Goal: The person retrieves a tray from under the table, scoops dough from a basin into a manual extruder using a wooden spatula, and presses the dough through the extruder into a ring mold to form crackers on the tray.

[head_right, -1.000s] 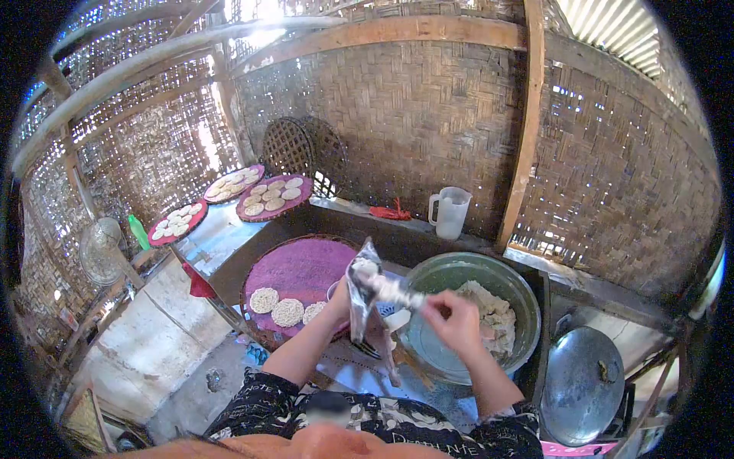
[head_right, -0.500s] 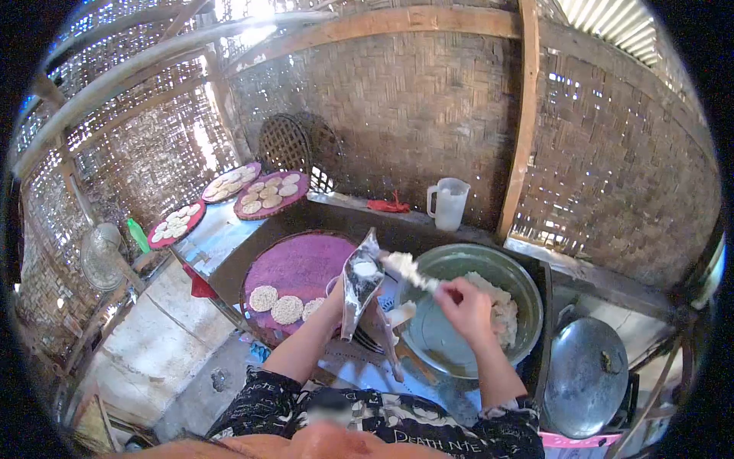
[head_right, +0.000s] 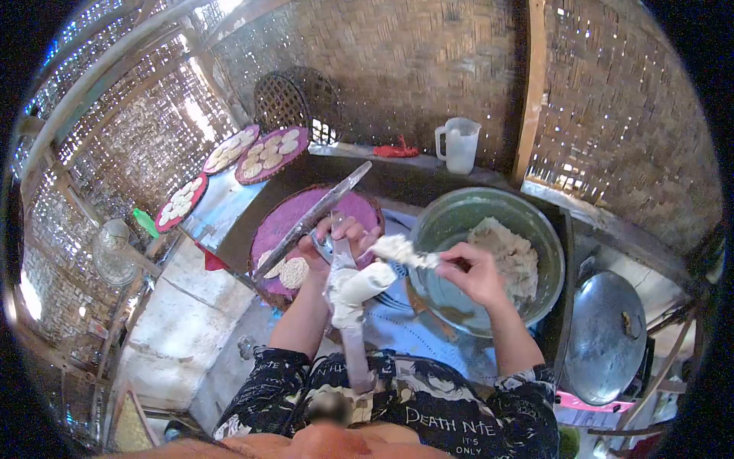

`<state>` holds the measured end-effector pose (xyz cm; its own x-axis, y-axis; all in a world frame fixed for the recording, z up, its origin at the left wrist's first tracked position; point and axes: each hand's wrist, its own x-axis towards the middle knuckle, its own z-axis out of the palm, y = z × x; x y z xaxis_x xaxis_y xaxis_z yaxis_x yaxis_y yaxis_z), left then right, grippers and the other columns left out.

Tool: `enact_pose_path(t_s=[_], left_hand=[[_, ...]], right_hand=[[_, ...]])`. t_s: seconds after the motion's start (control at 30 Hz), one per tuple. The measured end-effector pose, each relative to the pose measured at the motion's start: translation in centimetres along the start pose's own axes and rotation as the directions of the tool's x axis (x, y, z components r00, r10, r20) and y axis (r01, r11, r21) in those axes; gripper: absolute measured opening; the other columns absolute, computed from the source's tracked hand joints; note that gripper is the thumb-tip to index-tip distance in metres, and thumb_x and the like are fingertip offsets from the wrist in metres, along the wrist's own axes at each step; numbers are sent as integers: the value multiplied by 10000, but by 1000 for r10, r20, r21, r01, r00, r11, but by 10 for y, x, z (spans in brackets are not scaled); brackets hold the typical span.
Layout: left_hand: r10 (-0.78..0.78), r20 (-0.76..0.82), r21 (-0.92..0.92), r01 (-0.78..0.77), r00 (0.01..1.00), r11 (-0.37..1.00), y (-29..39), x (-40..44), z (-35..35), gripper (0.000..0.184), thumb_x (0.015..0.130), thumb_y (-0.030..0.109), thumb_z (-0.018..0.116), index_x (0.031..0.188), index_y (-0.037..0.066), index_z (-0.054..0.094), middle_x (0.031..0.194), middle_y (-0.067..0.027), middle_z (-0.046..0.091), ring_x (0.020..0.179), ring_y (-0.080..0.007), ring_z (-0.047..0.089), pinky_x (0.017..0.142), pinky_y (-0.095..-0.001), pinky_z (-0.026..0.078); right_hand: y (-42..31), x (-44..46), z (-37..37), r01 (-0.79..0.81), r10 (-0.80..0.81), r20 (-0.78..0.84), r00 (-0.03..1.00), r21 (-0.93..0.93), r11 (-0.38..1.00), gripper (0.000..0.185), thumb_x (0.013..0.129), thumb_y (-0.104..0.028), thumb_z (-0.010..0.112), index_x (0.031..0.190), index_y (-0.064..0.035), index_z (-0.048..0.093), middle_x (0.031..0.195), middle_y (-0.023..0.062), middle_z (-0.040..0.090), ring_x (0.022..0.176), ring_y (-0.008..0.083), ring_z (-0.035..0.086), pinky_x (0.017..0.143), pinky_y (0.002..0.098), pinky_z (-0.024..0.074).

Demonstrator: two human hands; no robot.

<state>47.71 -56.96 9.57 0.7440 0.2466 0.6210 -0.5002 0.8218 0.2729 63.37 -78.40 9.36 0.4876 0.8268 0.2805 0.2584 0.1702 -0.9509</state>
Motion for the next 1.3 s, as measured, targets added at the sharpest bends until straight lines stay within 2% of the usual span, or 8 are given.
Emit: enact_pose_path(t_s=[0.07, 0.3, 0.6, 0.8, 1.0, 1.13, 1.23, 1.3], left_hand=[[31, -18, -116, -33, 999, 993, -13, -6, 1, 259, 612, 327, 718, 616, 204, 490, 735, 43, 468, 862, -167, 459, 1063, -505, 181], [5, -38, -108, -9, 999, 994, -20, -17, -1, 252, 629, 334, 708, 600, 217, 487, 731, 40, 473, 855, -178, 443, 1067, -508, 163], [62, -80, -167, -75, 995, 983, -8, -37, -16, 262, 628, 252, 741, 627, 173, 492, 761, 2, 433, 814, -162, 415, 1059, -430, 242], [8, 18, -229, -4, 1000, 973, -2, -23, -11, 237, 655, 199, 717, 675, 139, 489, 802, -24, 385, 753, -141, 400, 758, -295, 420], [26, 36, -195, -19, 999, 981, 0, -11, 0, 217, 668, 197, 689, 703, 135, 485, 804, -22, 374, 702, -126, 390, 622, -260, 379], [96, 1, -33, -96, 995, 995, 16, -4, 3, 216, 667, 208, 674, 716, 122, 482, 804, -32, 381, 704, -133, 394, 629, -267, 391], [204, -28, 335, -183, 979, 924, 29, 4, 20, 226, 666, 183, 683, 726, 128, 472, 800, -30, 371, 711, -148, 407, 636, -278, 406], [272, 26, 551, -241, 962, 799, 33, 11, 32, 218, 654, 148, 668, 736, 106, 471, 818, -45, 384, 734, -173, 436, 631, -313, 431]], right_hand=[[6, 4, 18, 109, -104, 83, 991, -61, 992, 148, 698, -36, 703, 816, -24, 615, 776, 23, 605, 699, 82, 559, 615, 221, 446], [16, 22, 46, 486, -458, 167, 873, -242, 840, 180, 661, -125, 741, 777, -35, 638, 675, 56, 609, 595, 137, 580, 521, 242, 433], [44, -49, 38, 164, -150, 84, 985, -197, 967, 184, 678, -140, 737, 771, -21, 631, 704, 78, 622, 607, 136, 587, 535, 257, 444], [35, -69, 40, 84, -84, 1, 996, -107, 991, 206, 686, -117, 732, 801, 2, 609, 756, 85, 633, 689, 131, 601, 626, 254, 471], [34, -79, 35, 7, -7, 10, 1000, -61, 998, 214, 697, -127, 734, 815, 7, 616, 784, 88, 642, 719, 119, 603, 660, 250, 479], [30, -85, 32, -56, 56, 53, 997, 15, 998, 176, 721, -92, 711, 822, 8, 606, 796, 58, 632, 730, 102, 588, 670, 243, 473], [22, -82, 27, -218, 207, 74, 976, 220, 951, 156, 734, -61, 694, 836, 13, 601, 813, 56, 625, 733, 81, 576, 674, 225, 472], [15, -75, 19, -285, 280, 54, 958, 242, 928, 141, 743, -52, 680, 841, 6, 598, 748, 39, 615, 648, 56, 551, 575, 191, 438]])
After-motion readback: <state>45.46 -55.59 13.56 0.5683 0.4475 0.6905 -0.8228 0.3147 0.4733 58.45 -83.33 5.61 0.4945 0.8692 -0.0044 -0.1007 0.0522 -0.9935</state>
